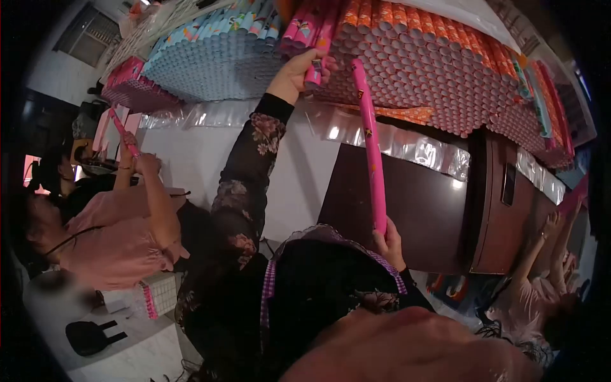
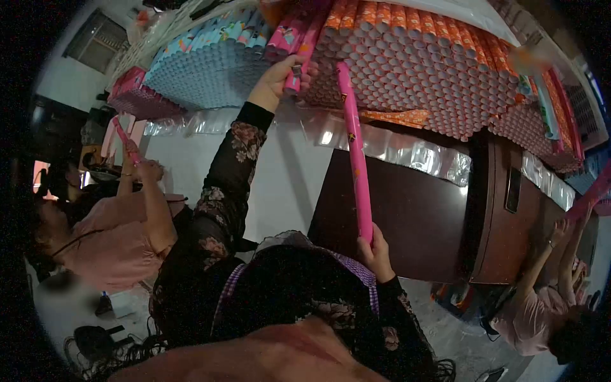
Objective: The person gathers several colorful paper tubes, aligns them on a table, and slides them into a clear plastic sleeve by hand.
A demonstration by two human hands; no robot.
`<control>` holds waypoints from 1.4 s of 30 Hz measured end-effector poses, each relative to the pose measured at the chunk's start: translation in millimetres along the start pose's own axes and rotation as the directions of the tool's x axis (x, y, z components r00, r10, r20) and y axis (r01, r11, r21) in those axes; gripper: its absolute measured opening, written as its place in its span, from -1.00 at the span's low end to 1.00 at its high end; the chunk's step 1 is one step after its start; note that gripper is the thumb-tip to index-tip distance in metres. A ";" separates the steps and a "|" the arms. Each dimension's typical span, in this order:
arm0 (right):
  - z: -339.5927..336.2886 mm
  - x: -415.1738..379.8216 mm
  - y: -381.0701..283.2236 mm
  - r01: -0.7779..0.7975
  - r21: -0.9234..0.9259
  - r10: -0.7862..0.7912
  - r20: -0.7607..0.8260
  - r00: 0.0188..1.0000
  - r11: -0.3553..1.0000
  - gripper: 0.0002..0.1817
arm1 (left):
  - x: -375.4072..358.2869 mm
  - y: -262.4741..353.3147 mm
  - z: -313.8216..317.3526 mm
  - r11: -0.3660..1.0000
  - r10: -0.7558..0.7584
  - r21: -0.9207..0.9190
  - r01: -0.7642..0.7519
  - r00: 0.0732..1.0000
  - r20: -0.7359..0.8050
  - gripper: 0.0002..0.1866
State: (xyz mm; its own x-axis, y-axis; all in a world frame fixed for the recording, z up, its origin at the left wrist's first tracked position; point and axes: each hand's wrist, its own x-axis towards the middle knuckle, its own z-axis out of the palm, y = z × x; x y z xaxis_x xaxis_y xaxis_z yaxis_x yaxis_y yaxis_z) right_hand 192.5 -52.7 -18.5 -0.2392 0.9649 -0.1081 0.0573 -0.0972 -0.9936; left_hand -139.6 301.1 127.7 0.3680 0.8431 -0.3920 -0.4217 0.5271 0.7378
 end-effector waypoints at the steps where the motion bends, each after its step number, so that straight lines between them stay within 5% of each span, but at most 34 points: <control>1: -12.8 1.1 -6.4 0.021 0.002 -0.021 0.051 0.998 1.000 -0.48 | 13.5 6.8 -0.5 0.999 -0.008 -0.046 0.009 1.000 0.024 -0.74; 4: -42.2 -6.1 2.0 -0.086 0.133 0.067 0.135 0.988 0.987 -0.47 | 38.2 17.0 -8.9 0.921 -0.137 -0.330 0.209 0.964 0.227 -0.66; 5: -47.4 -7.9 4.6 0.032 0.040 -0.036 0.101 0.994 0.999 -0.46 | 47.0 20.6 -19.1 0.956 -0.089 -0.256 0.140 0.975 0.201 -0.60; 10: -57.4 -29.0 -2.6 -0.038 0.055 0.033 0.082 0.996 0.998 -0.50 | 51.3 11.8 -30.2 0.924 0.061 -0.378 -0.055 0.998 0.005 -0.52; 11: -56.3 -34.9 -4.4 -0.037 0.005 0.037 0.096 0.995 0.999 -0.51 | 49.4 9.4 -37.2 0.899 0.039 -0.434 0.054 0.979 0.202 -0.44; 14: -40.4 -56.1 4.2 0.006 0.009 -0.006 0.016 1.000 1.000 -0.51 | 24.9 -24.1 -57.9 0.911 0.088 -0.411 -0.029 0.988 0.127 -0.30; 15: -32.4 -62.1 7.0 0.008 0.018 -0.008 0.006 1.000 1.000 -0.51 | 25.1 -37.1 -75.0 0.925 0.091 -0.379 -0.011 0.977 0.194 -0.10; 16: -23.7 -67.6 4.9 -0.092 0.166 0.093 0.001 0.996 0.982 -0.52 | 12.1 -46.8 -73.5 0.926 0.082 -0.378 0.006 0.973 0.217 -0.10; 17: -15.0 -73.1 2.9 -0.183 0.313 0.194 -0.004 0.981 0.932 -0.54 | -3.1 -65.8 -67.5 0.933 0.112 -0.353 -0.074 0.990 0.087 -0.06; 19: 3.6 -82.8 5.1 -0.168 0.197 0.179 -0.039 0.983 0.966 -0.56 | -23.7 -107.3 -53.9 0.937 0.127 -0.324 -0.130 0.991 -0.031 -0.03; 20: 12.6 -87.5 3.2 -0.168 0.157 0.179 -0.054 0.982 0.973 -0.57 | -33.5 -130.1 -45.8 0.969 0.096 -0.229 -0.098 0.995 -0.020 -0.04; 22: 26.5 -87.8 -9.8 0.079 -0.182 -0.092 -0.065 0.994 0.980 -0.57 | -50.0 -165.5 -30.7 0.992 0.045 -0.121 -0.037 0.997 0.062 -0.08; 23: 31.2 -91.8 -16.0 -0.072 -0.117 0.069 -0.032 0.997 0.990 -0.54 | -55.6 -178.3 -24.0 0.994 0.022 -0.112 -0.007 0.991 0.132 -0.12; 24: 35.1 -94.7 -12.9 0.014 -0.317 -0.037 -0.068 0.997 0.948 -0.50 | -57.2 -187.9 -21.9 0.982 0.026 -0.188 0.025 0.964 0.263 -0.26; 26: 40.4 -101.3 -13.2 0.075 -0.608 -0.129 -0.046 0.991 0.790 -0.40 | -61.4 -198.6 -6.6 0.972 0.157 -0.191 -0.137 0.983 0.094 -0.46; 27: 41.4 -104.6 -18.1 0.070 -0.609 -0.116 -0.037 0.993 0.790 -0.40 | -73.5 -196.3 4.1 0.962 0.084 -0.267 -0.054 0.991 0.105 -0.65; 29: 43.4 -112.3 -23.3 0.036 -0.716 -0.075 -0.022 0.997 0.697 -0.39 | -72.1 -201.6 3.1 0.947 0.003 -0.321 0.009 0.999 0.037 -0.72; 31: 33.1 -117.4 -6.0 0.085 -0.757 -0.140 -0.008 0.990 0.648 -0.40 | -90.9 -207.3 23.4 0.932 0.016 -0.358 -0.061 0.992 -0.128 -0.70; 32: 30.1 -116.3 -0.2 0.138 -0.763 -0.203 0.010 0.979 0.631 -0.40 | -95.5 -209.9 26.4 0.937 0.116 -0.321 -0.137 0.990 -0.082 -0.74; 37: -10.9 -68.0 -15.6 -0.019 -0.648 0.136 0.130 0.982 0.762 -0.24 | -127.6 -224.8 49.1 0.913 0.296 -0.244 -0.326 0.943 -0.153 -0.78; 42: -7.9 1.6 -56.0 0.230 -0.522 -0.126 0.227 0.966 0.821 -0.07 | -133.1 -258.4 89.9 0.881 0.375 -0.294 -0.372 0.926 -0.046 -0.78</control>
State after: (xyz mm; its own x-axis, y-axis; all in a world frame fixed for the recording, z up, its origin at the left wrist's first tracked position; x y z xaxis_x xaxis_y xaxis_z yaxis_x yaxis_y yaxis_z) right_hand 196.6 -43.8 37.2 -0.4584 0.8886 0.0138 0.4983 0.2698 -0.8239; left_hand -5.2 43.1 38.6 0.1439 0.9833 -0.1115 -0.7517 0.1819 0.6340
